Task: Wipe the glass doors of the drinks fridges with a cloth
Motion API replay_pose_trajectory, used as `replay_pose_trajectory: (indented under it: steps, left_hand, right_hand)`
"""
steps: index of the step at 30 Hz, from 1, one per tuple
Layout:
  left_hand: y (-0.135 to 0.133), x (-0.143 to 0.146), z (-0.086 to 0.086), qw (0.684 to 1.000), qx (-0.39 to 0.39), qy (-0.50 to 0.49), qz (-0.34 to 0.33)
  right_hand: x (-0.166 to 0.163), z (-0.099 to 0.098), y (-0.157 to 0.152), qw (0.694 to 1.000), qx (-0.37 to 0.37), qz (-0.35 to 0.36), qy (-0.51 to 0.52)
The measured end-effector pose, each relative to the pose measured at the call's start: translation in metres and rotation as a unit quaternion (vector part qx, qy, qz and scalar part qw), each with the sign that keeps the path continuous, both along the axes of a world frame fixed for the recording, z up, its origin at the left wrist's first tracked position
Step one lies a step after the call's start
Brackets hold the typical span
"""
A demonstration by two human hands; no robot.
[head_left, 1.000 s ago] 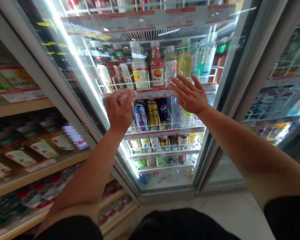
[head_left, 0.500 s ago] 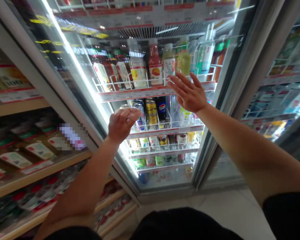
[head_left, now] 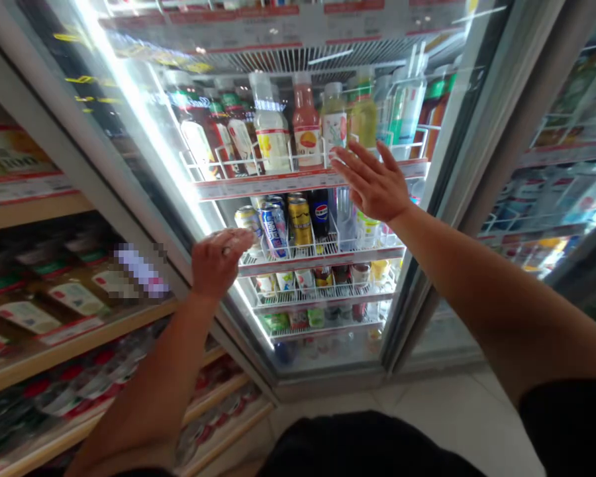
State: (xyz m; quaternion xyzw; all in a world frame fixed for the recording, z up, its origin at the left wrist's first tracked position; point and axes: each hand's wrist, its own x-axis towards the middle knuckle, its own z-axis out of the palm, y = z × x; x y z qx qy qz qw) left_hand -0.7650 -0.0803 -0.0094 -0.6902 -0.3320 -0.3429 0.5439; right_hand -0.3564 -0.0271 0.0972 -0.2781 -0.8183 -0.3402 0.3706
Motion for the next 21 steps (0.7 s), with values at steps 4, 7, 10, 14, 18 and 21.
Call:
replay_pose_trajectory:
  steps: [4, 7, 10, 14, 18, 21]
  left_hand:
    - [-0.003, -0.002, -0.014, 0.985, -0.021, -0.165, 0.036]
    - [-0.011, 0.01, -0.043, 0.986, -0.124, -0.111, 0.011]
    - [-0.017, 0.012, -0.058, 0.98, -0.196, -0.038, -0.02]
    - [-0.018, 0.001, -0.047, 0.987, -0.12, -0.108, 0.01]
    - [-0.023, 0.015, -0.056, 0.985, -0.116, -0.124, 0.011]
    - [-0.026, 0.03, -0.062, 0.982, -0.181, -0.044, -0.025]
  right_hand:
    - [0.001, 0.0, 0.001, 1.0, -0.009, 0.012, 0.004]
    - [0.002, 0.001, 0.001, 0.999, -0.013, 0.028, 0.011]
    - [0.002, 0.001, 0.001, 0.999, -0.013, 0.036, 0.016]
    - [0.002, 0.0, 0.001, 0.999, -0.013, 0.036, 0.011]
    - [0.002, 0.0, 0.002, 0.999, -0.009, 0.036, 0.012]
    - [0.002, -0.001, 0.004, 0.999, 0.002, 0.04, 0.007]
